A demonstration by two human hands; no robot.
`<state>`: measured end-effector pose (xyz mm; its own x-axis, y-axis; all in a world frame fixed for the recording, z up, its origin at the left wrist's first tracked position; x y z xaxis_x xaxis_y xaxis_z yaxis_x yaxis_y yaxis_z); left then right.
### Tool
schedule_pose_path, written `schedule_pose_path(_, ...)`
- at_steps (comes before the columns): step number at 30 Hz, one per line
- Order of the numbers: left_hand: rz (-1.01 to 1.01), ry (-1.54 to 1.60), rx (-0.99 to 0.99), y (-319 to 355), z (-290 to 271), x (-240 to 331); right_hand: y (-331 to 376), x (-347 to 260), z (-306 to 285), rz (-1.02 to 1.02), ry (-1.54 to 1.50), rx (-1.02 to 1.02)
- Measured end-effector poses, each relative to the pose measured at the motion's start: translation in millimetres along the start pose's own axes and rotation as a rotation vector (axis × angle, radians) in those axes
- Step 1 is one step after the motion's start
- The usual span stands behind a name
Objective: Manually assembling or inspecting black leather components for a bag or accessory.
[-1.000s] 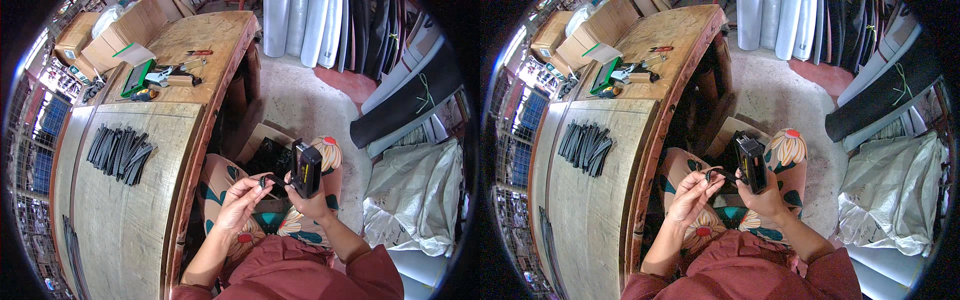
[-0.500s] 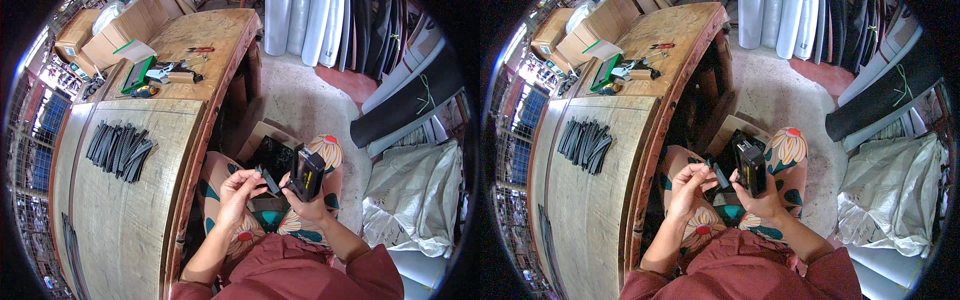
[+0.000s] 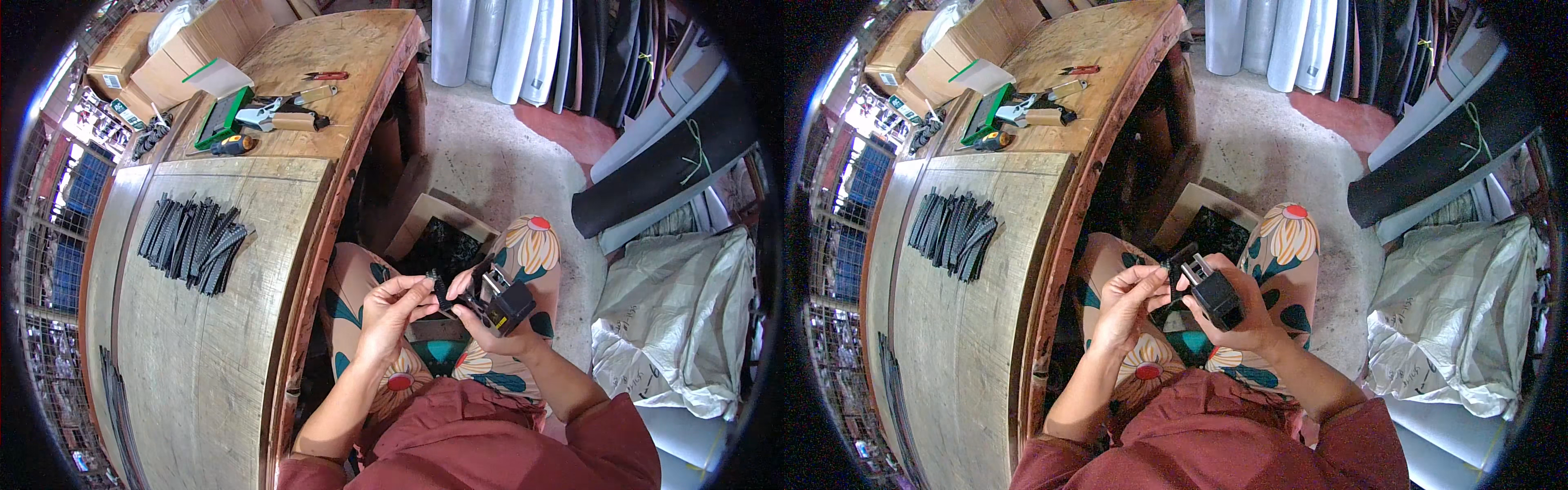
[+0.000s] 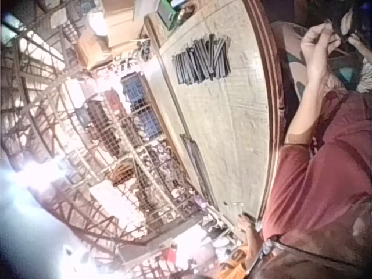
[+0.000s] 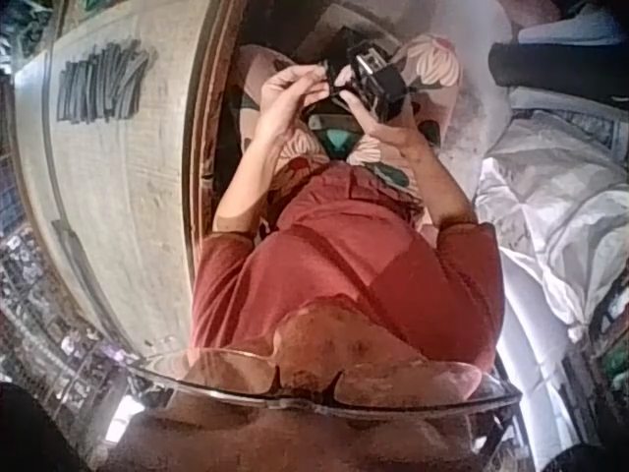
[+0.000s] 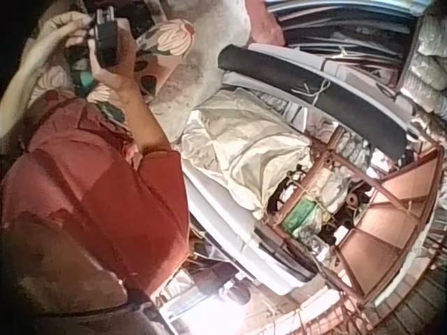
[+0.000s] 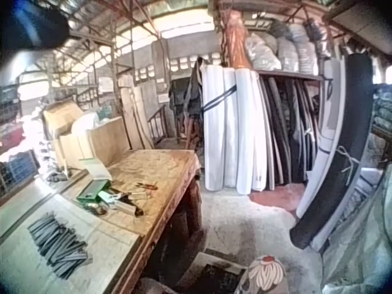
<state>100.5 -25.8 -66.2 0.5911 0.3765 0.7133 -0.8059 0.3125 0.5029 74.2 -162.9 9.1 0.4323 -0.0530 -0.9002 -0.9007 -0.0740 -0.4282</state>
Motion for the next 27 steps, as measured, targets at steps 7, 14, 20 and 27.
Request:
schedule_pose_path(7,-0.008,-0.007,-0.001,0.3,-0.2,-0.5,-0.9,-0.9,4.1,0.036,-0.031,-0.015)
schedule_pose_path(14,-0.023,-0.011,-0.017,5.0,3.5,-3.4,10.1,24.6,2.5,0.222,-0.128,0.110)
schedule_pose_path(20,0.020,-0.029,0.012,8.0,4.7,-2.8,11.2,32.8,0.7,0.346,-0.087,0.166)
schedule_pose_path(27,0.165,-0.119,0.029,10.4,8.8,5.1,7.3,25.8,-2.2,0.351,-0.006,0.183)
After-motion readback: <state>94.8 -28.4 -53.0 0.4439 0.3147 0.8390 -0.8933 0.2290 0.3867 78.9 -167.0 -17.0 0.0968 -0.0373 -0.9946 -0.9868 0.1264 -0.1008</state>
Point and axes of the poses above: each hand's wrist, its own y-axis away from the middle knuckle, its own z-axis out of the palm, x = y × z, the point moved 10 cm from there along -y, towards the middle knuckle, and after that the axes turned 7 degrees about -z, right-handed, at the moved point
